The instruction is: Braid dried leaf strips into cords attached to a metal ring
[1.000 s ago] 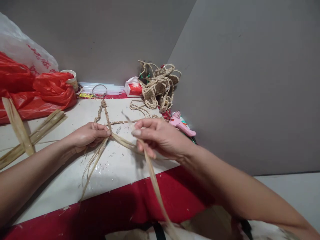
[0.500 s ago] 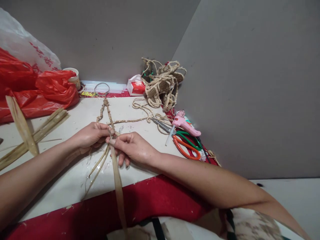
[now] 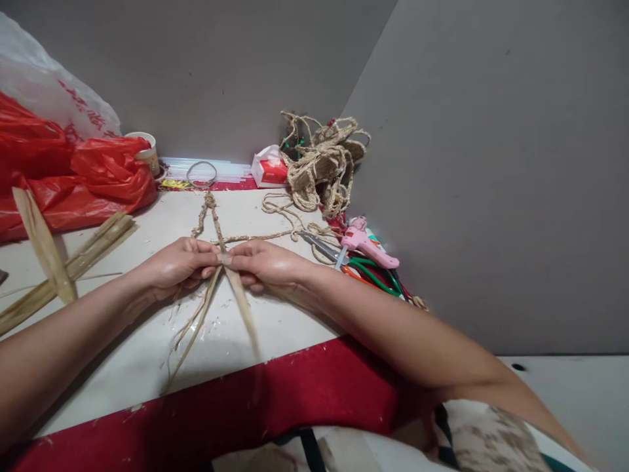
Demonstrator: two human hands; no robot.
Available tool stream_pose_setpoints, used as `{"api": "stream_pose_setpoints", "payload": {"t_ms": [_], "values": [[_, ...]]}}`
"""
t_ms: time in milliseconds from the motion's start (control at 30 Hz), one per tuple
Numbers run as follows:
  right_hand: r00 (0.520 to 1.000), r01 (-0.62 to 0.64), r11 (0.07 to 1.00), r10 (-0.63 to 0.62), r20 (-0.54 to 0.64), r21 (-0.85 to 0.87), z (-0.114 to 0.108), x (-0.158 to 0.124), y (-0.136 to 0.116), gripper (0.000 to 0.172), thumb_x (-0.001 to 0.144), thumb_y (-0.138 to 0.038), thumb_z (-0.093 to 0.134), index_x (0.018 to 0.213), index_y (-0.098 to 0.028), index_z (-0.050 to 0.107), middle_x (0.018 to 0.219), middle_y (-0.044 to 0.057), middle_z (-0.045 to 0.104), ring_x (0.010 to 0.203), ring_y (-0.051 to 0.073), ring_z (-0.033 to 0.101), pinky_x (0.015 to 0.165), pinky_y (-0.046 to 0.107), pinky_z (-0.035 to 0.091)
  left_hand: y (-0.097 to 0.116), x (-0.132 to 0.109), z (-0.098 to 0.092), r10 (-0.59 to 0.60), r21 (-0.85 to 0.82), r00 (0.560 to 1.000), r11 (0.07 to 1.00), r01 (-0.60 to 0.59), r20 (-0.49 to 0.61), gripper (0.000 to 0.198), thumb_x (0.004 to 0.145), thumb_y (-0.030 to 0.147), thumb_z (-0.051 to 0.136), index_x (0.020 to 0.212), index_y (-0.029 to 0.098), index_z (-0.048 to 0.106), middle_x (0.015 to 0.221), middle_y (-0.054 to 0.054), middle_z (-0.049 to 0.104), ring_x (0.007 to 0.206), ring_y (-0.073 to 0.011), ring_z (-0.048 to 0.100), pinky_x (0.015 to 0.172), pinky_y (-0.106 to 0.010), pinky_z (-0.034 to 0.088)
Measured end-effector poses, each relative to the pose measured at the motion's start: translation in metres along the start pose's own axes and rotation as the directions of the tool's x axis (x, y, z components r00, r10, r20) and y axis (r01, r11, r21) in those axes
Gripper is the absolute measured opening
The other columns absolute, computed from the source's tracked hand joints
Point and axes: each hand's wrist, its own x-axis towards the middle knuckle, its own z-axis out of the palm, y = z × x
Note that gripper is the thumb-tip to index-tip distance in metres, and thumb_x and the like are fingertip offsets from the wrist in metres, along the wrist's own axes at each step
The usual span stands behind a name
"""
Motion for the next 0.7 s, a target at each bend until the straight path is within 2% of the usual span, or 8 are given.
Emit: {"api": "stream_pose_setpoints", "payload": {"t_ms": [67,167,300,500,600,700], "values": [[1.000,-0.005,0.999,0.006,0.015,-0.032,-0.004,-0.001,-0.004,0.036,0.083,-0.046,0.055,0.073,-0.012,0.060,0.046,-0.008,0.032,0.041,0.004,0.023,0.038,0.018,0.020,0.002,-0.001,-0.002,0.013,-0.007,1.000,1.000,-0.013,0.018,0.027,0.075,0.025,0.061,0.053,0.015,0.048,0.043,0.005,0.039,0.033,-0.0023,0.022,0.037,-0.023,0.010],[0.999,-0.026,0.999,0.027,0.030,-0.034,-0.012,0.002,-0.008,0.038,0.087,-0.042,0.048,0.070,-0.011,0.062,0.047,-0.007,0.026,0.042,0.005,0.020,0.038,0.019,0.017,0.005,-0.002,-0.004,0.040,-0.036,0.995,0.999,-0.037,0.095,0.022,0.076,0.026,0.060,0.059,0.013,0.056,0.045,0.006,0.037,0.034,-0.0020,0.020,0.037,-0.022,0.011],[0.999,-0.034,0.999,0.034,0.039,0.000,-0.020,0.009,-0.006,0.019,0.081,-0.031,0.055,0.074,-0.014,0.060,0.048,-0.008,0.028,0.041,0.005,0.018,0.038,0.019,0.014,0.005,-0.001,-0.005,0.033,-0.051,0.996,0.998,-0.029,0.082,0.019,0.076,0.023,0.059,0.061,0.013,0.057,0.045,0.006,0.038,0.034,-0.0022,0.021,0.036,-0.021,0.011],[0.991,0.035,0.983,-0.058,-0.123,-0.183,-0.016,0.009,-0.003,0.028,0.074,-0.040,0.066,0.079,-0.013,0.061,0.049,-0.009,0.038,0.041,0.004,0.025,0.041,0.021,0.016,0.001,0.001,-0.004,0.030,-0.014,0.999,0.999,-0.029,0.041,0.021,0.075,0.022,0.059,0.056,0.015,0.051,0.044,0.005,0.041,0.033,-0.0025,0.021,0.036,-0.023,0.010],[0.979,0.034,0.977,-0.075,-0.191,-0.209,-0.011,0.007,-0.004,0.028,0.073,-0.040,0.067,0.077,-0.013,0.059,0.052,-0.008,0.041,0.043,0.003,0.026,0.044,0.021,0.019,0.001,0.000,-0.002,0.030,0.003,0.999,1.000,-0.030,0.011,0.023,0.074,0.020,0.058,0.053,0.015,0.051,0.043,0.004,0.041,0.033,-0.0027,0.021,0.037,-0.023,0.010],[0.973,0.014,0.976,-0.064,-0.223,-0.219,-0.006,0.006,-0.002,0.026,0.076,-0.039,0.063,0.079,-0.015,0.054,0.053,-0.008,0.039,0.044,0.004,0.025,0.045,0.021,0.019,0.002,-0.001,0.000,0.029,0.009,1.000,1.000,-0.029,0.004,0.023,0.073,0.017,0.056,0.050,0.014,0.053,0.037,0.004,0.035,0.033,-0.0032,0.020,0.037,-0.023,0.009]]}}
